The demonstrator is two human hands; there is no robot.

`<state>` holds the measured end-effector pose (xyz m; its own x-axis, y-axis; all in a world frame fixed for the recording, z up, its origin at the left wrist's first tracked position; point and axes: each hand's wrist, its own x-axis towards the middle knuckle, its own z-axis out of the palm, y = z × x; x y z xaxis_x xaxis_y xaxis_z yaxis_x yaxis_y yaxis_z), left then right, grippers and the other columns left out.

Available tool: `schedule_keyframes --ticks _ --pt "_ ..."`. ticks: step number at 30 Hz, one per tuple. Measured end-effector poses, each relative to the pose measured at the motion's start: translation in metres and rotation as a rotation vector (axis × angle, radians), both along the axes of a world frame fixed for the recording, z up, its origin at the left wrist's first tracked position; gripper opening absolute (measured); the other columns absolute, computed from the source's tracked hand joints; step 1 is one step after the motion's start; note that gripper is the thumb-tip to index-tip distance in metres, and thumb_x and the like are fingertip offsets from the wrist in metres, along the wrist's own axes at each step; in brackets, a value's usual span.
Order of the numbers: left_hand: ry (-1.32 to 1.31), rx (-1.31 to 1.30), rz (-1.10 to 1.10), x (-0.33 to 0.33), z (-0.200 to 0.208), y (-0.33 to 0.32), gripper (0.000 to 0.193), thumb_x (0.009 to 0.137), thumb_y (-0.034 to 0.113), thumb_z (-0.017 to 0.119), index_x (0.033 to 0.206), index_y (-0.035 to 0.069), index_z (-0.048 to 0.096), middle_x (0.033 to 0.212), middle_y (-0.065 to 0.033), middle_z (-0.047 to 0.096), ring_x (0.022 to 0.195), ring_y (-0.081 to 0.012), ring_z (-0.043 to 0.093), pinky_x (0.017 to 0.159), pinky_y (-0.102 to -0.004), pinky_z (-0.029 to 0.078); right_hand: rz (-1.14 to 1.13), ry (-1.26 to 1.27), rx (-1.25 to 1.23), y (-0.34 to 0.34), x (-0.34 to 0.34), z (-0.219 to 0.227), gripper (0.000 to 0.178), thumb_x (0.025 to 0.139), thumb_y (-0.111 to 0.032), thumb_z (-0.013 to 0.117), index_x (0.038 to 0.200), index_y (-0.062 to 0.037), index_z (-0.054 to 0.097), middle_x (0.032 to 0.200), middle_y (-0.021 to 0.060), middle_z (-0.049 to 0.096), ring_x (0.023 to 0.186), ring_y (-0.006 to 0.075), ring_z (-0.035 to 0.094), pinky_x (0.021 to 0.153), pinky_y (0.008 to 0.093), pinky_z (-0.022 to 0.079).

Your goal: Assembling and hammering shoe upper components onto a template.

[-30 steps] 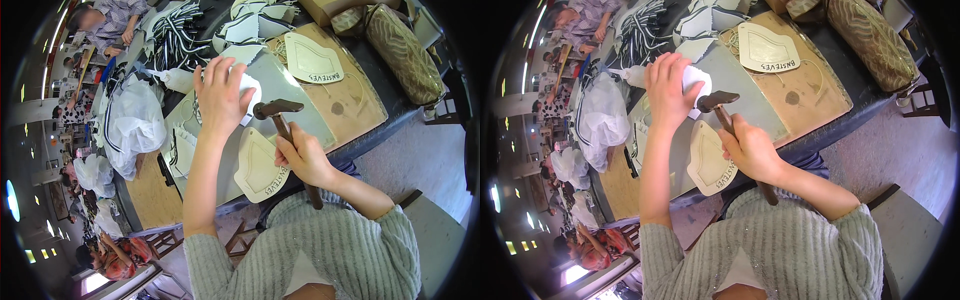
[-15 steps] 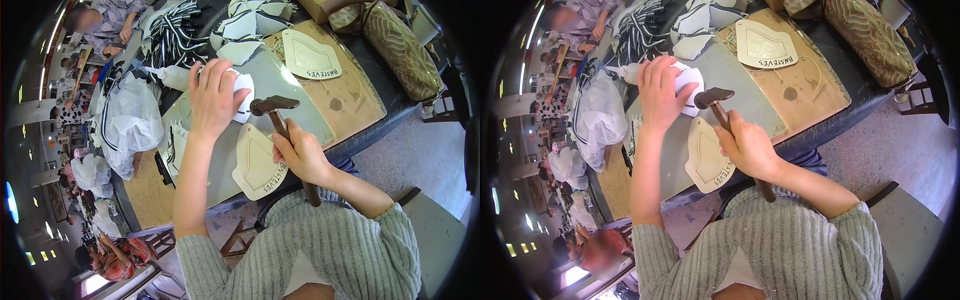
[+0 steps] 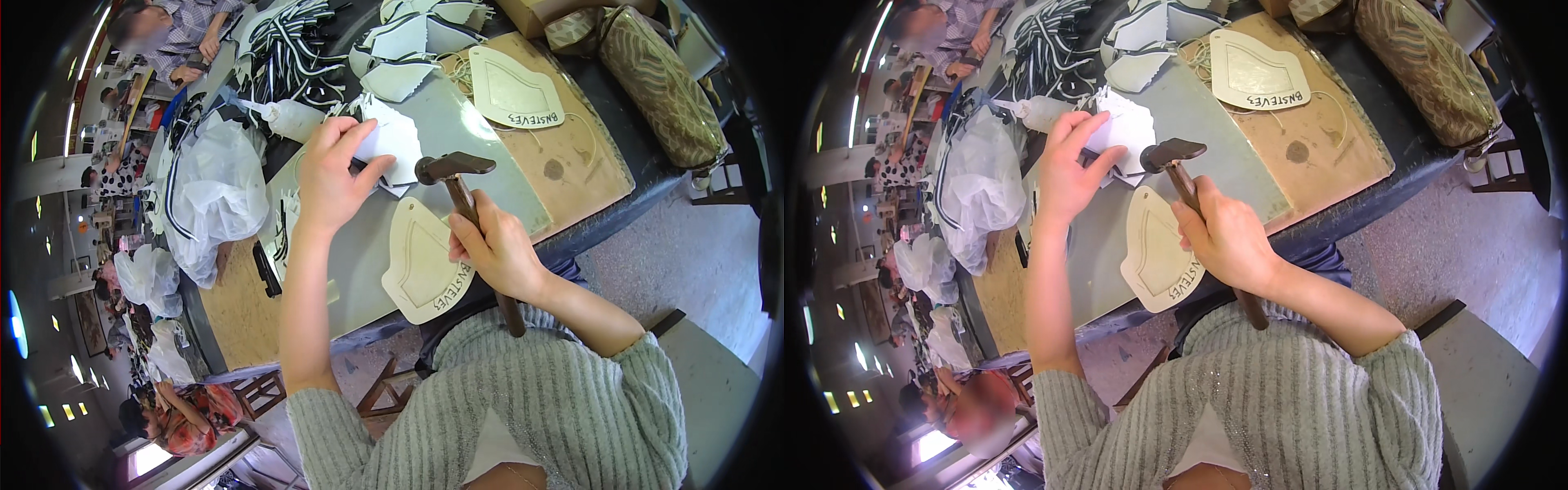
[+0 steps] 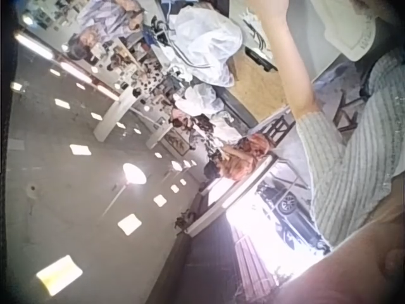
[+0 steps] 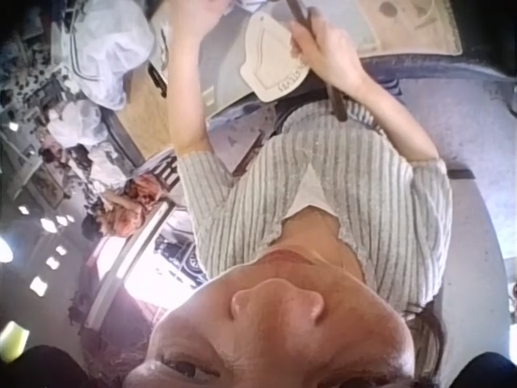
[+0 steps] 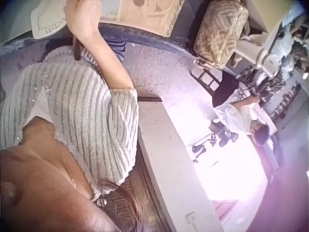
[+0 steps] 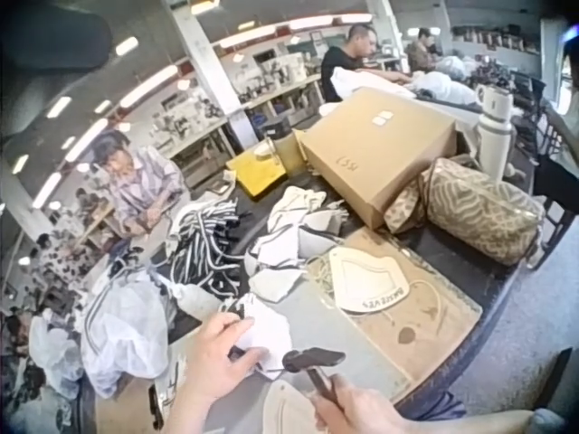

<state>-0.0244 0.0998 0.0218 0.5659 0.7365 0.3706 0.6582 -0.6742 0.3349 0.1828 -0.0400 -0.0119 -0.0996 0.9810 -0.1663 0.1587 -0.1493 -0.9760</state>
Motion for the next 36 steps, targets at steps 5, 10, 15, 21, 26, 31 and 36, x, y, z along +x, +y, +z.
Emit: schedule_keyframes --ticks 5,10,15,21,26,31,36 --pt "0.132 0.336 0.042 0.004 -0.012 -0.014 0.047 0.075 0.026 0.083 0.114 0.006 0.065 0.106 -0.0059 0.061 0.100 -0.0280 0.058 0.086 -0.0403 0.045 -0.002 0.007 -0.012 0.000 -0.001 0.003 0.024 0.102 -0.022 0.052 0.099 0.0005 0.047 0.071 0.0115 0.067 0.066 0.0286 0.070 0.062 0.0405 0.053" --pt "0.159 0.371 0.149 0.015 -0.005 -0.023 0.042 0.073 0.023 0.082 0.105 0.010 0.058 0.101 -0.0046 0.059 0.099 -0.0263 0.056 0.086 -0.0396 0.040 -0.001 -0.016 0.006 0.000 0.000 -0.002 0.024 0.102 -0.023 0.052 0.099 0.0003 0.047 0.070 0.0107 0.067 0.066 0.0284 0.070 0.062 0.0402 0.053" --pt "0.202 0.436 0.152 0.017 -0.013 -0.030 0.040 0.073 0.021 0.081 0.105 0.011 0.060 0.101 -0.0040 0.058 0.096 -0.0248 0.056 0.083 -0.0397 0.041 0.006 -0.021 -0.002 0.000 0.000 0.002 0.024 0.103 -0.021 0.051 0.097 0.0010 0.046 0.071 0.0095 0.066 0.067 0.0223 0.070 0.063 0.0344 0.054" --pt "0.157 0.489 0.230 0.017 -0.024 -0.033 0.041 0.081 0.025 0.077 0.116 0.008 0.064 0.100 -0.0038 0.057 0.094 -0.0233 0.056 0.082 -0.0401 0.041 0.002 -0.020 0.007 0.000 0.000 0.002 0.023 0.103 -0.021 0.052 0.097 0.0011 0.046 0.071 0.0096 0.066 0.067 0.0219 0.070 0.063 0.0342 0.054" --pt "0.189 0.650 0.250 0.016 -0.037 -0.037 0.035 0.090 0.029 0.071 0.118 0.009 0.066 0.102 -0.0024 0.058 0.099 -0.0218 0.056 0.085 -0.0396 0.041 -0.007 -0.016 0.008 -0.001 0.000 0.002 0.024 0.101 -0.023 0.053 0.100 0.0005 0.048 0.070 0.0110 0.067 0.066 0.0273 0.071 0.062 0.0398 0.053" --pt "0.246 0.779 0.245 0.014 -0.043 -0.037 0.031 0.091 0.030 0.070 0.113 0.008 0.070 0.108 -0.0020 0.062 0.107 -0.0206 0.055 0.090 -0.0385 0.040 -0.015 -0.006 0.000 -0.002 0.000 0.002 0.024 0.101 -0.023 0.053 0.100 0.0008 0.049 0.070 0.0107 0.067 0.066 0.0270 0.071 0.062 0.0396 0.053" --pt "0.163 0.774 0.235 0.012 -0.047 -0.036 0.029 0.089 0.029 0.072 0.108 0.009 0.067 0.102 -0.0026 0.061 0.101 -0.0216 0.057 0.088 -0.0390 0.040 -0.013 -0.009 0.014 -0.002 -0.001 0.000 0.024 0.101 -0.023 0.054 0.100 0.0006 0.049 0.069 0.0103 0.067 0.066 0.0267 0.071 0.062 0.0393 0.053"
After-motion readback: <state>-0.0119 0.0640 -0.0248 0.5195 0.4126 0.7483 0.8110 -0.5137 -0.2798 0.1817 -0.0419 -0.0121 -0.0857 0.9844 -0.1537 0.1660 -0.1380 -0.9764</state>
